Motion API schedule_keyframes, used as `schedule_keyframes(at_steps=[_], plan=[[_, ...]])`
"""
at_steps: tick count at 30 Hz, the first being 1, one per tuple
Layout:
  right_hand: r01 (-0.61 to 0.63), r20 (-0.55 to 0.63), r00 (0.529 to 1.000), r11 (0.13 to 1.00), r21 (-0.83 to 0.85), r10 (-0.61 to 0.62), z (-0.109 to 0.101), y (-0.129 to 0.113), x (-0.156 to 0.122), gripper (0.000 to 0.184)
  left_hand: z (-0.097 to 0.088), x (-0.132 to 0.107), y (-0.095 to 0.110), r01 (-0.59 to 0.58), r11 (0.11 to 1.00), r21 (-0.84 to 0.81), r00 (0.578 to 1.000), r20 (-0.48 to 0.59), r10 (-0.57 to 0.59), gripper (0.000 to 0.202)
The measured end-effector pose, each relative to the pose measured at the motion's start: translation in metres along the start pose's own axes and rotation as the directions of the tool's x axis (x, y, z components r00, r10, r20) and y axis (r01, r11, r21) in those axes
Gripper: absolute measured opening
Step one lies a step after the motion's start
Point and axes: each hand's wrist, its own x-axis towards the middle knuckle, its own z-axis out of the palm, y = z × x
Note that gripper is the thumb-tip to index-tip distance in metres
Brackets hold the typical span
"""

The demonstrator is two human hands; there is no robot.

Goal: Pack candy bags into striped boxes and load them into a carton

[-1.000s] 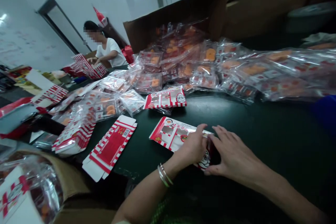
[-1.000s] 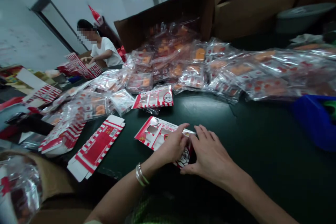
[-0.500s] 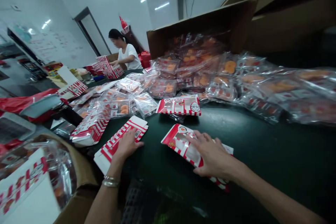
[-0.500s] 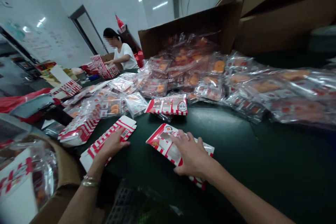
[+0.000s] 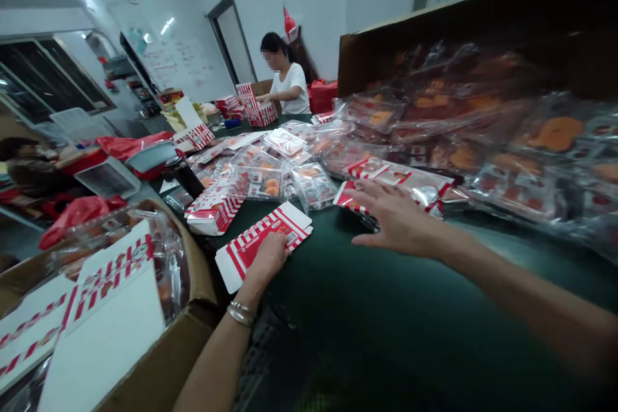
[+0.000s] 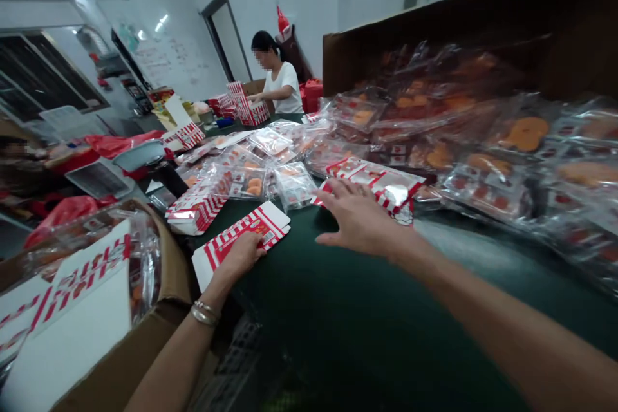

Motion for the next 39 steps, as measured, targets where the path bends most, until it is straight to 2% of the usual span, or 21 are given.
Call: schedule_keyframes(at_steps=[2,4,8,11,15,18,21,23,24,25,27,29,31,33,35,37,39], plan=[[0.032,0.078,0.996,0.998,0.048,-0.036,0.019,-0.019,-0.015,0.079,-0.005,0.002,-0.003,-0.001,1.000,-0.016,1.000,0.010,0.001,0.030],[0.013,0.153,0.988,0.995,0.094,-0.027,0.034,-0.029,-0.031,0.072,-0.013,0.007,-0.008,0.015,0.999,-0.031,1.000,-0.018,-0.015,0.031],[-0.021,0.216,0.976,0.980,0.200,-0.023,0.052,-0.031,-0.054,0.059,-0.033,0.025,-0.027,0.178,0.983,-0.056,0.974,-0.133,-0.184,0.040],[-0.011,0.223,0.973,0.958,0.287,-0.055,0.058,-0.030,-0.068,0.048,-0.040,0.038,-0.041,0.265,0.958,-0.112,0.952,-0.127,-0.279,0.037],[-0.015,0.193,0.980,0.952,0.305,-0.046,0.065,-0.026,-0.086,0.035,-0.033,0.043,-0.042,0.259,0.938,-0.231,0.943,-0.148,-0.297,0.033],[-0.023,0.218,0.975,0.963,0.269,-0.037,0.062,-0.022,-0.096,0.033,-0.038,0.035,-0.034,0.240,0.914,-0.327,0.916,-0.235,-0.325,0.034],[-0.060,0.214,0.977,0.948,0.312,-0.009,0.052,-0.022,-0.100,0.035,-0.058,0.017,-0.024,0.168,0.879,-0.446,0.885,-0.324,-0.334,0.030],[-0.154,0.207,0.976,0.884,0.442,0.067,0.043,-0.026,-0.101,0.045,-0.069,-0.001,-0.012,0.070,0.841,-0.536,0.874,-0.374,-0.311,0.023],[-0.207,0.198,0.973,0.818,0.537,0.117,0.039,-0.031,-0.101,0.054,-0.070,-0.009,-0.002,0.008,0.815,-0.580,0.874,-0.392,-0.287,0.020],[-0.246,0.188,0.969,0.725,0.643,0.162,0.035,-0.036,-0.101,0.064,-0.066,-0.018,0.010,-0.056,0.781,-0.621,0.878,-0.404,-0.258,0.018],[-0.265,0.167,0.958,0.501,0.824,0.231,0.028,-0.049,-0.104,0.074,-0.046,-0.031,0.040,-0.166,0.699,-0.696,0.897,-0.402,-0.187,0.016],[-0.278,0.190,0.944,0.340,0.898,0.269,0.021,-0.057,-0.111,0.061,-0.018,-0.044,0.070,-0.234,0.618,-0.750,0.916,-0.384,-0.118,0.016],[-0.342,0.258,0.922,0.299,0.891,0.287,0.010,-0.058,-0.123,0.041,0.007,-0.056,0.094,-0.267,0.561,-0.783,0.922,-0.377,-0.087,0.022],[-0.431,0.366,0.899,0.329,0.840,0.242,-0.005,-0.055,-0.138,0.034,0.020,-0.069,0.111,-0.323,0.538,-0.779,0.899,-0.430,-0.084,0.034],[-0.467,0.438,0.883,0.422,0.777,0.171,-0.023,-0.051,-0.150,0.030,0.023,-0.080,0.125,-0.398,0.521,-0.755,0.886,-0.463,0.006,0.048],[-0.440,0.465,0.877,0.588,0.679,0.119,-0.040,-0.051,-0.158,0.025,0.021,-0.087,0.138,-0.412,0.463,-0.785,0.910,-0.371,0.182,0.062],[-0.400,0.493,0.863,0.751,0.525,0.115,-0.055,-0.052,-0.160,0.023,0.021,-0.087,0.147,-0.299,0.337,-0.893,0.925,-0.184,0.333,0.065]])
